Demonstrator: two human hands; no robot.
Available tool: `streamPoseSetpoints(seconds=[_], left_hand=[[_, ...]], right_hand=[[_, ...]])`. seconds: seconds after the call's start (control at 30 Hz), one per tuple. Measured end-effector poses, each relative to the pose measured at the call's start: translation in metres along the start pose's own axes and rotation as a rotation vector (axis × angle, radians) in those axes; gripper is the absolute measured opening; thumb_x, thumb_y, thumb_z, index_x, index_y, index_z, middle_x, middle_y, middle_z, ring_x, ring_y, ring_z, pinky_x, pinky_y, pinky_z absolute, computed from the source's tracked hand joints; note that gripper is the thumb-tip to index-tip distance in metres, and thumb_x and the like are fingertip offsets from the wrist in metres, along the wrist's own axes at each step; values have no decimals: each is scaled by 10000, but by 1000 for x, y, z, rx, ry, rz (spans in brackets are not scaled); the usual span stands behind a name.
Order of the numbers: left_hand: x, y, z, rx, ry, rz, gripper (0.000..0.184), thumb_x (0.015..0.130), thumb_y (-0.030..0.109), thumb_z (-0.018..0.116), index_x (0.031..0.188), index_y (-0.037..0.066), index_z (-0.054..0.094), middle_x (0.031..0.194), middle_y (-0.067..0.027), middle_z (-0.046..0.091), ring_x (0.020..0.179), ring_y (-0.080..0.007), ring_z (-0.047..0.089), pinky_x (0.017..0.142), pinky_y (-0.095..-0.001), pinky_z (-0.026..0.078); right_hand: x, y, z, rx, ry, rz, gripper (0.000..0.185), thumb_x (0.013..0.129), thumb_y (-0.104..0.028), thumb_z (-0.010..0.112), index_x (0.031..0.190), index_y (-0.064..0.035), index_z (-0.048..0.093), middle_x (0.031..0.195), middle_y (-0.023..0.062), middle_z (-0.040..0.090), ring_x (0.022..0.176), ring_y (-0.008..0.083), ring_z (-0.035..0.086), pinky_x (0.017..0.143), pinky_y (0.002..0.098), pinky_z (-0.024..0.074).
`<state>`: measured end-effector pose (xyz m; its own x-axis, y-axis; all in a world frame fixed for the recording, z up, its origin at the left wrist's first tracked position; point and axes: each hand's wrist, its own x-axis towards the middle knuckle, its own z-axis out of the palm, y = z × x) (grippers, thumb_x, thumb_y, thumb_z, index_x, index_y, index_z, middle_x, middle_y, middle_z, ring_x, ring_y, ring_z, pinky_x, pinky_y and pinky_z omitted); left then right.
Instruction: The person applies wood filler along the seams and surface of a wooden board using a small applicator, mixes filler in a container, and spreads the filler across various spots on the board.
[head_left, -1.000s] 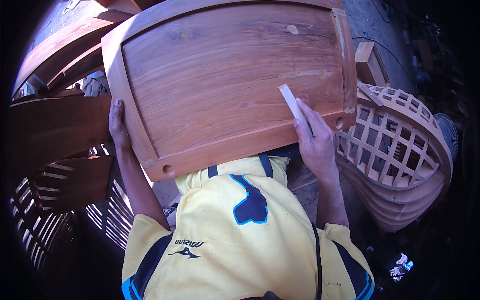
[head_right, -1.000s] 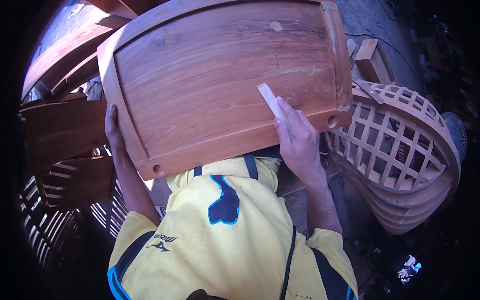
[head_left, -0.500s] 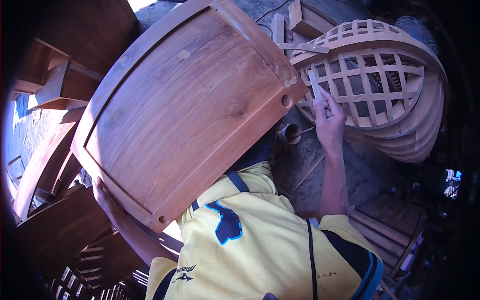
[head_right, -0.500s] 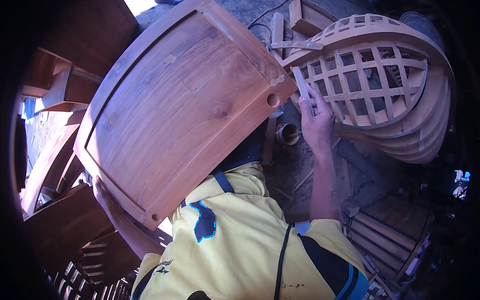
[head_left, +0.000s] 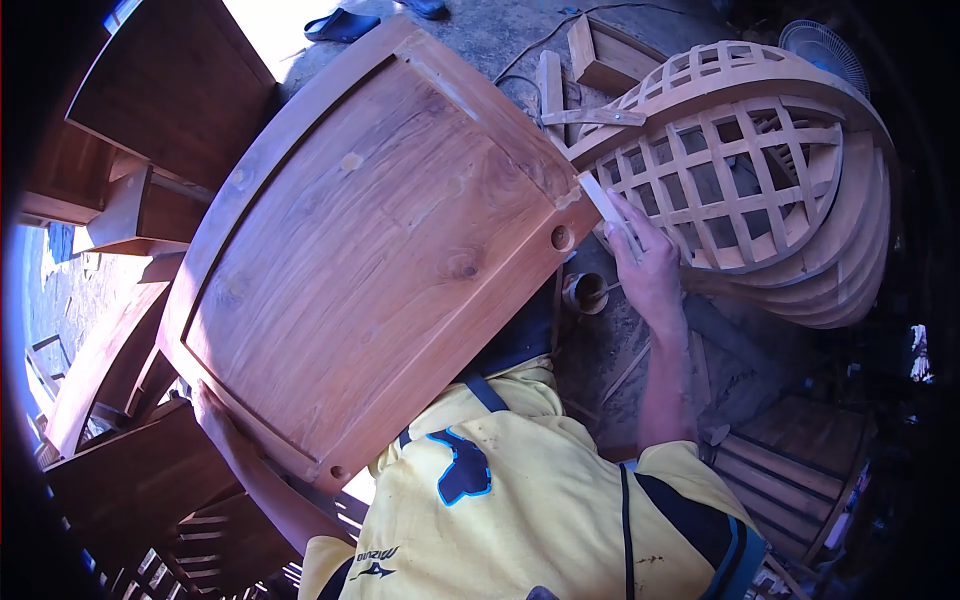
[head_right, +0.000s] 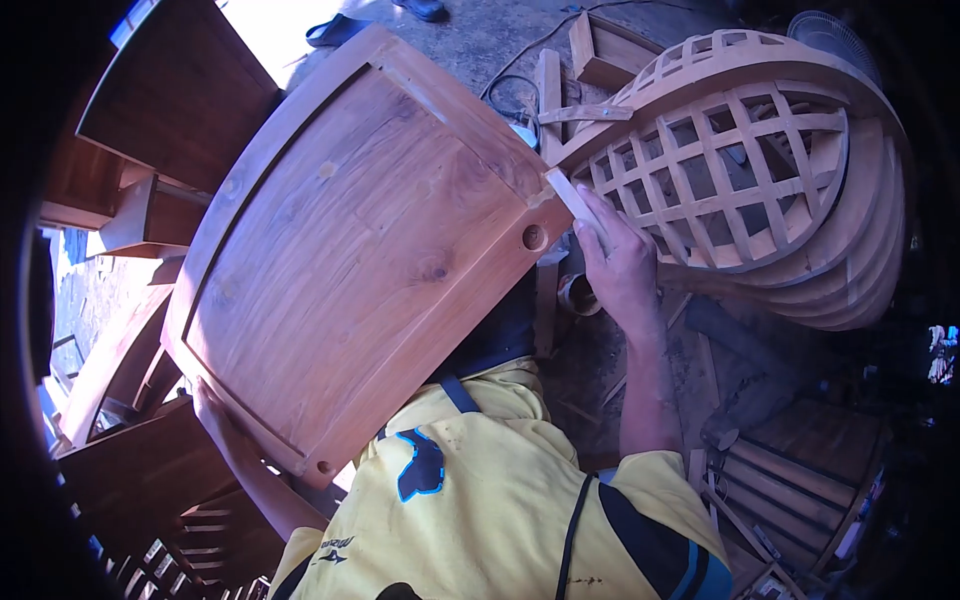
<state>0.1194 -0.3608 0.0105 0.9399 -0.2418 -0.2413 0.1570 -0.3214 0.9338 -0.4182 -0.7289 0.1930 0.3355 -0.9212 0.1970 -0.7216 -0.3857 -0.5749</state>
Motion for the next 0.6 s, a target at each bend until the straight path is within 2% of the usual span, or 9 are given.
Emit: streamPoseSetpoints(seconds=[0.07, 0.1, 0.13, 0.2, 0.23, 0.3, 0.37, 0.47, 0.6], left_hand=[[5, -13, -15, 70, -19, 164, 532, 1117, 442, 523, 1370, -8, 654, 1309, -129, 673, 1198, -232, 614, 1083, -396, 454], [4, -10, -15, 87, -51, 140, 543, 1122, 442, 513, 1379, -18, 648, 1310, -137, 678, 1202, -233, 618, 1080, -390, 457], [3, -6, -14, 104, -89, 115, 554, 1128, 442, 502, 1387, -28, 641, 1311, -146, 684, 1206, -235, 622, 1077, -384, 459], [5, -17, -20, 121, -107, 147, 694, 1092, 557, 537, 1516, 7, 531, 1386, -123, 644, 1254, -248, 606, 1089, -428, 472], [1, -14, -18, 117, -83, 124, 679, 1095, 543, 542, 1504, 2, 546, 1379, -125, 650, 1246, -240, 613, 1089, -418, 471], [-6, -9, -13, 109, -54, 96, 664, 1097, 529, 548, 1493, -3, 561, 1372, -126, 656, 1238, -233, 620, 1090, -408, 470], [-8, -3, -6, 116, -32, 157, 497, 1138, 404, 519, 1325, -35, 659, 1230, -110, 701, 1136, -184, 631, 1025, -350, 480], [-7, -5, 1, 81, 2, 231, 456, 1131, 396, 546, 1268, -22, 667, 1161, -91, 702, 1073, -167, 630, 988, -338, 487], [-8, 3, 4, 10, -23, 129, 404, 1127, 386, 562, 1212, 6, 671, 1087, -70, 693, 1010, -155, 623, 947, -336, 492]], right_hand=[[5, -6, 6, -24, 31, 18, 407, 1001, -73, 678, 1404, -13, 664, 1350, 215, 711, 1202, 355, 717, 996, 444, 564], [10, -9, 16, -39, 84, -92, 428, 989, -60, 695, 1416, -44, 666, 1210, 192, 741, 1062, 356, 740, 903, 442, 579], [11, -14, 21, -33, 79, -97, 428, 989, -60, 695, 1416, -44, 666, 1210, 192, 741, 1062, 356, 740, 903, 442, 579], [11, -29, 29, -126, -17, -180, 436, 985, -55, 701, 1419, -79, 673, 984, 157, 687, 881, 334, 712, 793, 446, 563], [12, -36, 36, -116, -6, -197, 436, 985, -51, 701, 1416, -113, 682, 847, 137, 575, 763, 317, 652, 705, 451, 531], [19, -40, 50, -91, -45, -215, 432, 987, -52, 701, 1414, -116, 684, 853, 138, 582, 765, 318, 656, 698, 448, 533], [30, -51, 56, -86, -143, -181, 414, 1002, -89, 696, 1414, -134, 686, 869, 158, 609, 783, 343, 682, 691, 457, 547], [48, -64, 63, -220, -208, -167, 361, 1015, -142, 682, 1374, -140, 720, 866, 162, 640, 804, 346, 690, 715, 469, 543], [62, -69, 52, -435, -316, -202, 340, 1017, -160, 679, 1353, -139, 729, 895, 176, 668, 836, 365, 704, 749, 496, 551]])
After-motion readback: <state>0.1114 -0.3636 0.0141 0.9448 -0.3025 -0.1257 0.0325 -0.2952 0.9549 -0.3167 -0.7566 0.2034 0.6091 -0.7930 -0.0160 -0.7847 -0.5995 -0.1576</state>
